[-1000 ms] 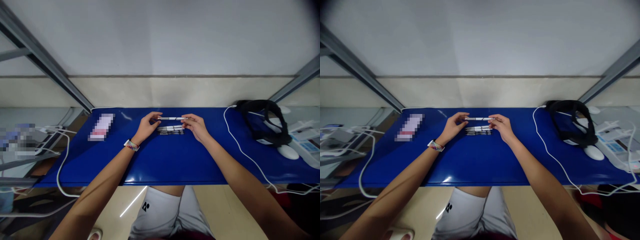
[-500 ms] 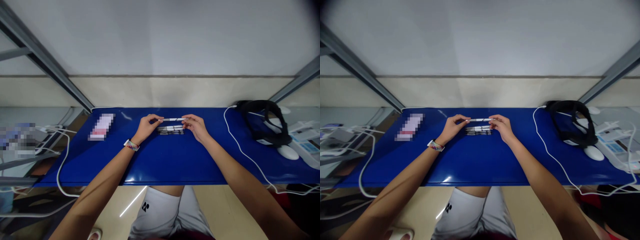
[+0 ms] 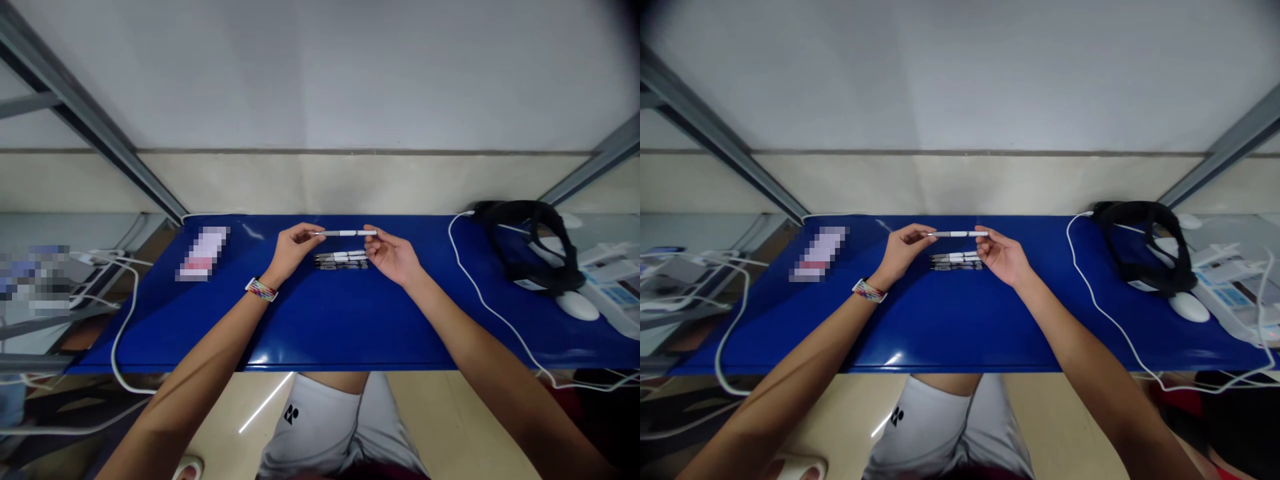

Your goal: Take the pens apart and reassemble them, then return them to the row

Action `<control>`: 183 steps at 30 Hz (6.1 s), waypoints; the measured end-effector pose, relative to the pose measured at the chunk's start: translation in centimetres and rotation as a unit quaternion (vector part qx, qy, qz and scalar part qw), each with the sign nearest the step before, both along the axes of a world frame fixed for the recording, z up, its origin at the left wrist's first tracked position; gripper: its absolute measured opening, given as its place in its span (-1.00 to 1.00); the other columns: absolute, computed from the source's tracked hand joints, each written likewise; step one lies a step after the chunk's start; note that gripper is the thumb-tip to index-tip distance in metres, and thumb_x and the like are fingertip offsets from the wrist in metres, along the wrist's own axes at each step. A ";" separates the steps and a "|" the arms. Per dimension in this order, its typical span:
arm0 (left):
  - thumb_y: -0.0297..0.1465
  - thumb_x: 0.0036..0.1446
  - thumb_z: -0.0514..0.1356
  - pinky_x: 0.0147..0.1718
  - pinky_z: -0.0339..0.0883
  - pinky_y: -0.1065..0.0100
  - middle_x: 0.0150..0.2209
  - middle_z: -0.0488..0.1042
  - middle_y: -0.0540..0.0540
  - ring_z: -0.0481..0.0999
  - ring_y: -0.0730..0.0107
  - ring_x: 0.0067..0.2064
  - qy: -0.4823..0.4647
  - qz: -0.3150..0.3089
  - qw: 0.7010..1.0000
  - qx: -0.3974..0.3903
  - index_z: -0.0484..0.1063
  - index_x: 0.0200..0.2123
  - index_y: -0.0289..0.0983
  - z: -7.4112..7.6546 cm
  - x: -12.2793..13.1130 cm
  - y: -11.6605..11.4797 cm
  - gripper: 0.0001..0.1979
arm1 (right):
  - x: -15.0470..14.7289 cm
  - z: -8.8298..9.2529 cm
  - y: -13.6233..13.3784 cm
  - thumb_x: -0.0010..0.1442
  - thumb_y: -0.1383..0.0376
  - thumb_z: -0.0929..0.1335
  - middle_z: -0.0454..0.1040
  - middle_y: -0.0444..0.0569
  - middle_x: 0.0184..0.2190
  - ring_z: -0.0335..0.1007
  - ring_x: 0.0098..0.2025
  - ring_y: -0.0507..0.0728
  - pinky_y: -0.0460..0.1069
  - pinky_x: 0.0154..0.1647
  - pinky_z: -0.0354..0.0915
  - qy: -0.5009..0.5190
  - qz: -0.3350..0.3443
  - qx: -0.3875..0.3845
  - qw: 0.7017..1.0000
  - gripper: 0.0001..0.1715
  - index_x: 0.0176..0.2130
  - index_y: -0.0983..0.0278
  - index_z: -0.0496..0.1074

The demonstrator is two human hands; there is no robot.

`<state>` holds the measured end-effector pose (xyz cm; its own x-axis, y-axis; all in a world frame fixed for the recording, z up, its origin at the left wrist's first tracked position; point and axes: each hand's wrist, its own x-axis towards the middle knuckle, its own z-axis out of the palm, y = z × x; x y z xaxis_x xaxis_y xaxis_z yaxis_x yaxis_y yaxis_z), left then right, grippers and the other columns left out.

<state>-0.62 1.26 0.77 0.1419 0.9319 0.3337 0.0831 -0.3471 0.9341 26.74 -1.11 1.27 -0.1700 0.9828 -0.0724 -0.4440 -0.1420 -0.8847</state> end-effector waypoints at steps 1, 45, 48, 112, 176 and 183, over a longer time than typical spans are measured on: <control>-0.15 0.17 0.48 -0.12 0.54 0.21 -0.22 0.71 -0.13 0.66 0.25 -0.19 0.002 -0.001 1.000 0.000 0.69 -0.11 -0.22 0.0 0.0 0.0 -0.68 | 0.0 -0.1 0.1 0.22 0.13 0.47 0.60 0.00 -0.30 0.43 -0.35 0.14 0.10 -0.18 0.55 0.000 -0.005 0.001 1.000 -0.66 -0.04 0.19 0.62; -0.21 0.11 0.53 -0.16 0.52 0.28 -0.25 0.73 -0.11 0.68 0.30 -0.22 -0.026 -0.004 0.999 -0.028 0.71 -0.17 -0.23 0.7 0.5 -0.8 -0.72 | -0.7 0.1 -0.3 0.36 0.32 0.38 0.71 0.02 -0.31 0.67 -0.32 0.07 -0.07 -0.15 0.66 0.242 -0.027 -0.098 0.965 -0.71 0.01 0.35 0.60; -0.21 0.11 0.53 -0.16 0.52 0.28 -0.24 0.73 -0.11 0.67 0.30 -0.22 -0.025 -0.002 0.999 -0.024 0.72 -0.17 -0.23 0.7 0.5 -0.8 -0.72 | -0.8 0.0 -0.2 0.32 0.38 0.40 0.69 -0.04 -0.38 0.64 -0.40 0.04 -0.09 -0.21 0.65 0.234 -0.034 -0.101 0.966 -0.77 -0.04 0.31 0.61; -0.19 0.13 0.51 -0.19 0.50 0.26 -0.27 0.71 -0.10 0.64 0.30 -0.25 -0.011 -0.006 1.000 -0.020 0.70 -0.17 -0.22 0.8 0.7 -1.0 -0.72 | -0.9 0.5 -0.7 0.25 0.37 0.44 0.65 -0.09 -0.39 0.60 -0.41 0.00 -0.14 -0.24 0.64 0.229 -0.050 -0.103 0.967 -0.81 -0.10 0.27 0.60; -0.44 0.24 0.24 0.08 0.31 0.04 -0.21 0.67 -0.10 0.55 0.10 -0.12 0.297 0.012 0.950 0.098 0.63 -0.26 -0.17 -0.6 -0.6 0.0 -0.86 | 0.5 -3.0 0.4 0.35 0.31 0.35 0.65 0.05 -0.11 0.49 0.08 0.36 0.35 0.20 0.35 -0.516 -0.109 0.306 0.792 -0.72 -0.13 0.11 0.69; -0.24 0.35 0.23 0.13 0.38 0.08 -0.07 0.65 -0.14 0.59 0.09 0.02 0.073 -0.001 0.997 -0.009 0.63 -0.14 -0.19 -0.6 0.9 -0.8 -0.79 | -0.7 -2.6 0.4 0.32 0.17 0.40 0.65 0.04 -0.06 0.58 -0.02 0.30 0.26 0.14 0.43 -0.381 -0.180 0.246 0.873 -0.74 -0.09 0.12 0.69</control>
<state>0.29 0.42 0.16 0.1889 0.9373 0.2930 0.2175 -0.3309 0.9182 26.08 -0.67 -1.32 0.0701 0.9066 0.4162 0.3618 0.3657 -0.8575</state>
